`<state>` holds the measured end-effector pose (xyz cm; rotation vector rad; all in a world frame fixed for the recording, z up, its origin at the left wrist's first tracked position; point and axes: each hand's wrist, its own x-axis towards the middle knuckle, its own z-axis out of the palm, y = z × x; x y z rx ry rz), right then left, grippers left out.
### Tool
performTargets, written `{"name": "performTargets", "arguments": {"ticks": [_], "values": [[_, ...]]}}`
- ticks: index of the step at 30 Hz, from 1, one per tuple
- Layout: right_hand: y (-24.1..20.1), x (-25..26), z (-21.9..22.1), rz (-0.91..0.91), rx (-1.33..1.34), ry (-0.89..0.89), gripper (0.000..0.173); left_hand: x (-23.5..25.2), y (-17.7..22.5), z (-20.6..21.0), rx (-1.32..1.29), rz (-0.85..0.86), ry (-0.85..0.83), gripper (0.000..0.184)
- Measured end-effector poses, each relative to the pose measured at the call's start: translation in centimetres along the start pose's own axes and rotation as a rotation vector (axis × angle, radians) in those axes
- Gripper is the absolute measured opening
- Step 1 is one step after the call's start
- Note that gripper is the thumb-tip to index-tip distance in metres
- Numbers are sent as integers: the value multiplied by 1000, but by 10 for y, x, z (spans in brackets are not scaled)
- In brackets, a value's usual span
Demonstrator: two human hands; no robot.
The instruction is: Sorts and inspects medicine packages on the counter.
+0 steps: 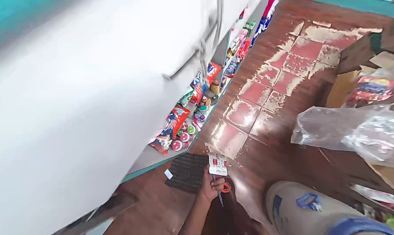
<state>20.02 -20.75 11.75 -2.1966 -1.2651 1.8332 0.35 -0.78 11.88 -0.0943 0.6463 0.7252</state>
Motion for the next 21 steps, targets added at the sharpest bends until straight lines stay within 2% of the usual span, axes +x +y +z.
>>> {"name": "performTargets", "arguments": {"ticks": [2,4,6,9,11,14,18,21], "values": [[-29,-31,-29,9,-67,-60,43,-58,14,85,-73,57,-281,74],[-54,-74,-53,-2,-265,-54,47,-112,19,156,-80,70,-507,69],[-80,-113,-86,33,-459,-53,48,-160,16,211,-61,102,-633,67],[-122,-131,-148,-3,-537,-31,47,-210,21,278,-22,198,-718,69],[-135,-128,-180,-24,-596,-59,50,-229,22,303,-25,249,-799,72],[-168,-116,-217,-141,-757,-130,47,-247,24,333,-24,400,-824,73],[-239,-115,-254,-330,-965,-287,47,-271,20,360,-61,580,-868,71],[-293,-117,-275,-507,-988,-284,45,-284,15,364,-42,702,-902,73]]}}
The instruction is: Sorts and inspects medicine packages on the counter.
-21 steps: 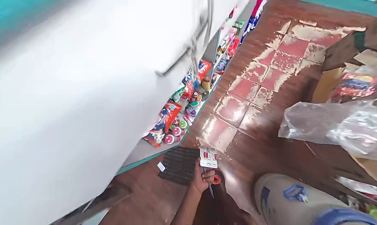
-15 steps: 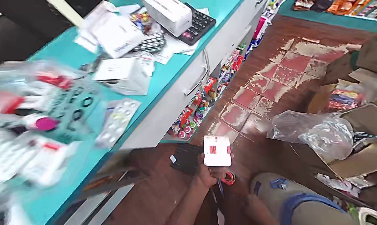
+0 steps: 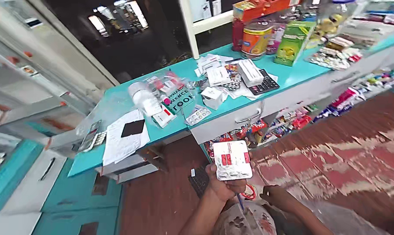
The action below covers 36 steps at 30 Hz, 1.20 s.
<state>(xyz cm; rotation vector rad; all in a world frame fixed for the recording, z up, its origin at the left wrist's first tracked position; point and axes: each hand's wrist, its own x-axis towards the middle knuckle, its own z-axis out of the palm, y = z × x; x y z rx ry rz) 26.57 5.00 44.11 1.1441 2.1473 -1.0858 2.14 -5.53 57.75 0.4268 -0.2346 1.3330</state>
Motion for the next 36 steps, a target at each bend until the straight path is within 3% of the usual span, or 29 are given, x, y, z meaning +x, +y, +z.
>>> {"name": "performTargets", "arguments": {"ticks": [2,5,8,12,15,19,22,26,28,31,34,36], "values": [[-26,-6,-34,-129,-30,192,37,-9,0,0,21,69,-10,72],[-73,-14,-64,-478,-4,716,24,-29,2,-3,67,159,14,69],[-120,-16,-84,-720,129,951,32,-47,11,-6,97,184,43,69],[-176,-23,-93,-970,198,945,32,-64,30,-11,200,296,40,65],[-206,-26,-101,-1039,228,931,32,-76,50,-15,279,357,52,56],[-241,-14,-107,-1062,458,698,29,-80,91,-14,450,410,111,43],[-274,7,-95,-1012,652,553,32,-76,127,-1,870,413,311,40],[-314,29,-117,-880,870,466,27,-73,190,11,1526,479,632,15],[-315,45,-131,-947,667,728,18,-72,216,32,1803,519,751,16],[-328,70,-162,-980,141,1141,21,-61,257,47,2362,603,911,30],[-370,97,-171,-998,-307,1185,22,-41,287,32,2748,547,1019,61],[-403,116,-163,-1034,-450,1147,22,-30,297,25,2796,536,1049,50]]}}
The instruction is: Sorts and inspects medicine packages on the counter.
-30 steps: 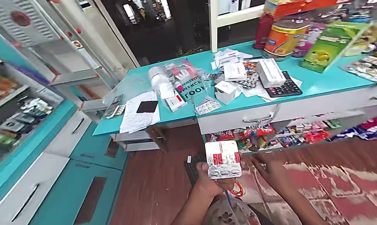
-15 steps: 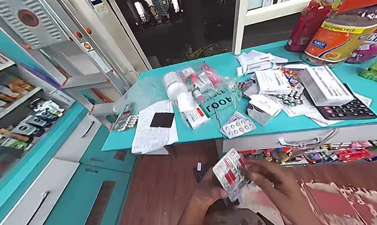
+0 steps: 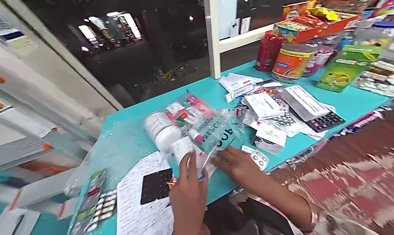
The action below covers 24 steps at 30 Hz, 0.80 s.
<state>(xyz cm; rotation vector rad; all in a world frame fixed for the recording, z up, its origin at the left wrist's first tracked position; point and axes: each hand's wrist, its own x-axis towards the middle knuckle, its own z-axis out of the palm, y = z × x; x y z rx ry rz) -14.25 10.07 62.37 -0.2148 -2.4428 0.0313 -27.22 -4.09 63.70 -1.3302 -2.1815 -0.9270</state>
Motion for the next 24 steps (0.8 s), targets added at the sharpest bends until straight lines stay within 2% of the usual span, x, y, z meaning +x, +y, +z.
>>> {"name": "performTargets", "arguments": {"ticks": [2,3,5,7,9,11,12,14,15,17,21,24], "values": [[-16,10,22,-11,5,-107,25,2,-1,2,-1,-14,75,27],[-24,9,26,-1,36,-184,30,-1,-4,2,-14,-25,100,24],[-27,3,19,7,89,-280,40,-5,-10,1,-63,-47,104,23],[-16,-11,-11,70,198,-329,41,-9,-8,-1,-103,-54,71,28],[3,-35,-44,169,239,-368,63,-15,0,-11,-166,-46,21,33],[29,-61,-59,219,148,-428,82,-17,15,-23,-286,-30,-38,31],[41,-75,-60,218,108,-458,82,-19,24,-27,-350,-32,-123,29],[59,-98,-50,107,34,-431,56,-18,38,-31,-345,-22,-455,33],[64,-106,-46,32,19,-379,42,-17,41,-24,-332,-11,-635,37],[69,-111,-47,-55,59,-287,32,-19,45,1,-340,-21,-834,39],[66,-113,-51,4,165,-89,26,-21,45,27,-564,-160,-1019,43],[61,-115,-45,50,188,-8,27,-26,48,34,-779,-305,-951,42]]}}
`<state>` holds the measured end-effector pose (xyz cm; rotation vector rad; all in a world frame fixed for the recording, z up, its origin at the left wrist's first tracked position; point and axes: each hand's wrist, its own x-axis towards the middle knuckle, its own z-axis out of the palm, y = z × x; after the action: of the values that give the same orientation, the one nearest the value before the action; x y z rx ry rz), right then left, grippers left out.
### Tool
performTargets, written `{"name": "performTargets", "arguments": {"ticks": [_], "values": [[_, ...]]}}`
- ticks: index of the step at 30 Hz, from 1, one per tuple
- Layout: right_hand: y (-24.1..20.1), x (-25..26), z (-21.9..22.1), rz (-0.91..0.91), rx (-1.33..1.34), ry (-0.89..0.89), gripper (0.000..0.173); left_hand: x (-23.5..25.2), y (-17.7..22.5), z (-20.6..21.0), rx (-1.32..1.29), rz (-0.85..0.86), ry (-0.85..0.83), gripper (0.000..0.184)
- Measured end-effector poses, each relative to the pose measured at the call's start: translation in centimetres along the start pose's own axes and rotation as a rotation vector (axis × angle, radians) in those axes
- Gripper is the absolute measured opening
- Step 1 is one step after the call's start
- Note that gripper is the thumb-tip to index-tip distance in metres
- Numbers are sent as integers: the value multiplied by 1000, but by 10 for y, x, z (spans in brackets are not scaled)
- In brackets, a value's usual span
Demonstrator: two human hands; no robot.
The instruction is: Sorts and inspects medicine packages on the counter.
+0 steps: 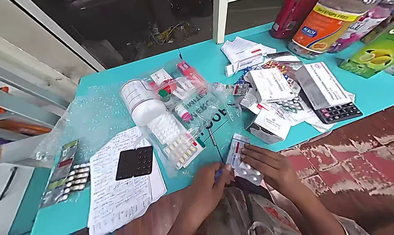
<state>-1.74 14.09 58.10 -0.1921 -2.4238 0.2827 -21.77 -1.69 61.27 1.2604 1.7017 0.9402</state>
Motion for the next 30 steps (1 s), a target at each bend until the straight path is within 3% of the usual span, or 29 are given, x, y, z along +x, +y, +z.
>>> {"name": "performTargets", "arguments": {"ticks": [4,7,10,13,17,23,25,27,30], "values": [[-13,2,10,52,143,26,25,5,-1,1,-347,-35,113,28],[-27,9,2,495,579,73,34,2,-9,-2,-516,-72,164,24],[-33,22,-11,901,1131,150,33,-6,-18,-5,-592,-97,182,24],[-36,28,-15,1012,1415,124,35,-12,-21,-6,-647,-112,185,26],[-41,29,-16,1007,1495,83,39,-17,-22,-7,-665,-119,147,25],[-42,31,-21,928,1434,27,43,-14,-21,-8,-631,-87,138,26],[-43,32,-23,880,1298,-1,40,-14,-21,-9,-613,-50,153,25],[-47,29,-23,690,855,-9,34,-14,-21,-9,-610,-20,146,25],[-50,32,-19,253,79,-36,29,-13,-15,-5,-673,2,156,25]]}}
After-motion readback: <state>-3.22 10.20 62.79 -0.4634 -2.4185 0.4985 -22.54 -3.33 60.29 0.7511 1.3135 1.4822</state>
